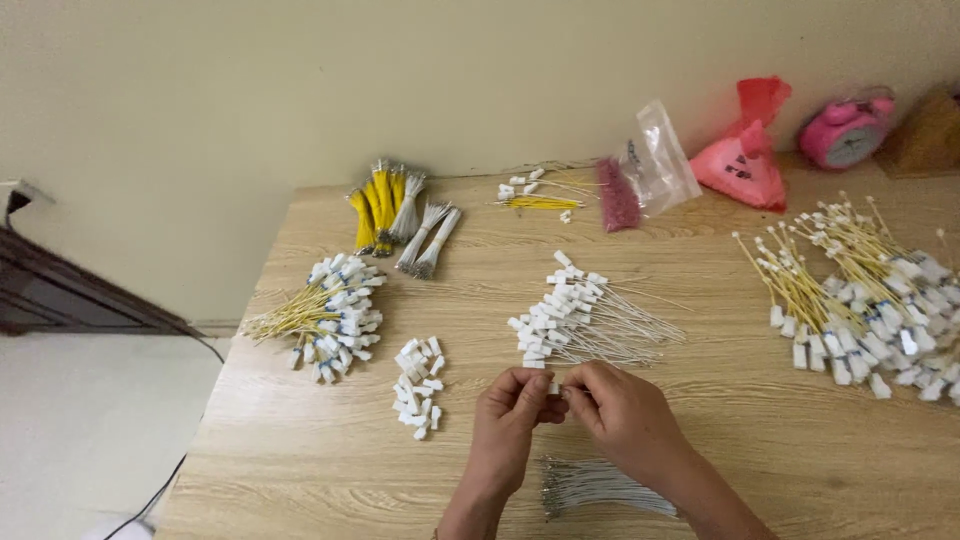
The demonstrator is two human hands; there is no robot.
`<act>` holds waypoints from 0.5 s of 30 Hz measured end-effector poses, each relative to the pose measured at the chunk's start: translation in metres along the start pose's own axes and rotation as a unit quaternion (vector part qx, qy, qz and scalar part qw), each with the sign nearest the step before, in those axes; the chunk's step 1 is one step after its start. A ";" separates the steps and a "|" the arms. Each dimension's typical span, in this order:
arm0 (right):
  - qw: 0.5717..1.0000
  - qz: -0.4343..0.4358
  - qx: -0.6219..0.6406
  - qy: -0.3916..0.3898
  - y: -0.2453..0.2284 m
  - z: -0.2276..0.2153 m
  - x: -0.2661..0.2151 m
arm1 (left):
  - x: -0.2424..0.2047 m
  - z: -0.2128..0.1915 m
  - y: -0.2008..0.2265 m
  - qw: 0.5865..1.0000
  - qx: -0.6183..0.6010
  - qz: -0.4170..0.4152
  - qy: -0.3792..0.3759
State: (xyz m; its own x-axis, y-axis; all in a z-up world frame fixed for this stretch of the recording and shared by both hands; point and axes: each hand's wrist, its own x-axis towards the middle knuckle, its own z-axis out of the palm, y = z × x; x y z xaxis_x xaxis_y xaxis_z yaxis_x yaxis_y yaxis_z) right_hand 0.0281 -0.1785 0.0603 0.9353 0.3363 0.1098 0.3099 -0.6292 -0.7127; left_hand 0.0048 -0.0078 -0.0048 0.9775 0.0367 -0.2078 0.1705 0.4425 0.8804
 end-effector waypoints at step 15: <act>0.967 -0.155 -0.154 0.128 0.043 0.028 0.039 | -0.005 -0.077 0.043 0.642 0.708 0.189 0.225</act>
State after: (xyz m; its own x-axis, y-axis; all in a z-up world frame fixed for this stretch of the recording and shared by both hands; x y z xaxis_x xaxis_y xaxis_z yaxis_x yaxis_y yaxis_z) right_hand 0.0736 -0.1728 0.0146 0.7889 0.3823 0.4812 0.5814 -0.7180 -0.3827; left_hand -0.0024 0.0801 0.0016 0.9019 0.2983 0.3124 0.1855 -0.9206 0.3435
